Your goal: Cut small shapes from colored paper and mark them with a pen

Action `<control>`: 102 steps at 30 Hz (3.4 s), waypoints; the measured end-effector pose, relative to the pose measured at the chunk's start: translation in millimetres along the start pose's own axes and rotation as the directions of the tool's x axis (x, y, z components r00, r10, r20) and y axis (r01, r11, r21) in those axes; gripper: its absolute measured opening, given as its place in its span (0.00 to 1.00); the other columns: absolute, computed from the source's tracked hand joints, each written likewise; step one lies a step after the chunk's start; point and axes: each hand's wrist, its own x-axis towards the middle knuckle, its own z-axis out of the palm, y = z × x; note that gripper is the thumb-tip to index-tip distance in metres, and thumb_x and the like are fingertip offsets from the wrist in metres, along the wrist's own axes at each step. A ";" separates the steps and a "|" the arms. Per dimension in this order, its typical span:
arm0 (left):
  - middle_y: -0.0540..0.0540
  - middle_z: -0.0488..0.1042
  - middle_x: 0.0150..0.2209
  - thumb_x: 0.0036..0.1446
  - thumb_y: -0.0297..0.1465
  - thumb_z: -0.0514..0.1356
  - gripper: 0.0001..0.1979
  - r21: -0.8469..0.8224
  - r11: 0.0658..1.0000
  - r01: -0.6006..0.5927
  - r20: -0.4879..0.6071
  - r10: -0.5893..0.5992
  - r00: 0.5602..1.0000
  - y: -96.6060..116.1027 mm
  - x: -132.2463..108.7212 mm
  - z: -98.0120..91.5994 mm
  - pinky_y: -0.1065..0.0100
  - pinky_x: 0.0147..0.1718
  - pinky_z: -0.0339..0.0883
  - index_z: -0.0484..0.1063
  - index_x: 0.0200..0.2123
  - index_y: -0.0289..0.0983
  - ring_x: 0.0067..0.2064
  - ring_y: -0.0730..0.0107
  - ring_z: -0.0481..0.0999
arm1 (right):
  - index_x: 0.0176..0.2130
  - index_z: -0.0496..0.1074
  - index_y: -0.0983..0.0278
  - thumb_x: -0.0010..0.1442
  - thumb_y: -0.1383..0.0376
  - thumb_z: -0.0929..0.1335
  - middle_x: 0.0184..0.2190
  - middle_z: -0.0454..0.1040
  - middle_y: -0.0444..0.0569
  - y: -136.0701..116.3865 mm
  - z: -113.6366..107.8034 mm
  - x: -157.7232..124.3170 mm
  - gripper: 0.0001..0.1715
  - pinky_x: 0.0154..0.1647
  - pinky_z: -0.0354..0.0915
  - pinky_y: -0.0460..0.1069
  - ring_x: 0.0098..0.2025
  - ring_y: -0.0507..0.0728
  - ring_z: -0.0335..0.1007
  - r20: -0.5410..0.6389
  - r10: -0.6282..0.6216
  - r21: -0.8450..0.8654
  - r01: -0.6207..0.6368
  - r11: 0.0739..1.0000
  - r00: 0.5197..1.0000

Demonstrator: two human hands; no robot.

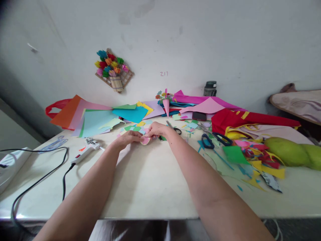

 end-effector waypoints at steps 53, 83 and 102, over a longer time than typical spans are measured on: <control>0.41 0.49 0.64 0.44 0.55 0.53 0.33 0.659 0.740 0.136 -0.123 -0.072 0.990 -4.5 6.9 13.1 0.40 0.56 0.27 0.62 0.50 0.43 0.65 0.44 0.25 | 0.34 0.74 0.58 0.52 0.59 0.65 0.29 0.76 0.45 -8.1 1.7 0.1 0.10 0.31 0.57 0.45 0.35 0.54 0.70 -0.342 -0.052 -0.661 -0.201 0.723 0.938; 0.52 0.48 0.65 0.47 0.44 0.59 0.16 0.567 0.813 0.130 -0.137 -0.063 0.989 2.4 1.7 17.2 0.37 0.55 0.23 0.72 0.40 0.48 0.65 0.44 0.24 | 0.35 0.68 0.68 0.47 0.72 0.70 0.23 0.75 0.46 -6.3 -13.7 -9.1 0.12 0.23 0.66 0.43 0.20 0.47 0.66 -0.374 -0.048 0.289 0.166 0.943 0.926; 0.52 0.43 0.66 0.45 0.50 0.57 0.24 0.673 0.705 0.224 -0.168 -0.150 0.974 8.5 3.8 15.8 0.39 0.57 0.28 0.67 0.45 0.49 0.65 0.45 0.25 | 0.31 0.67 0.65 0.56 0.57 0.64 0.21 0.73 0.45 -1.9 33.5 2.5 0.13 0.18 0.64 0.42 0.18 0.49 0.67 -0.662 0.047 0.363 0.265 0.893 0.748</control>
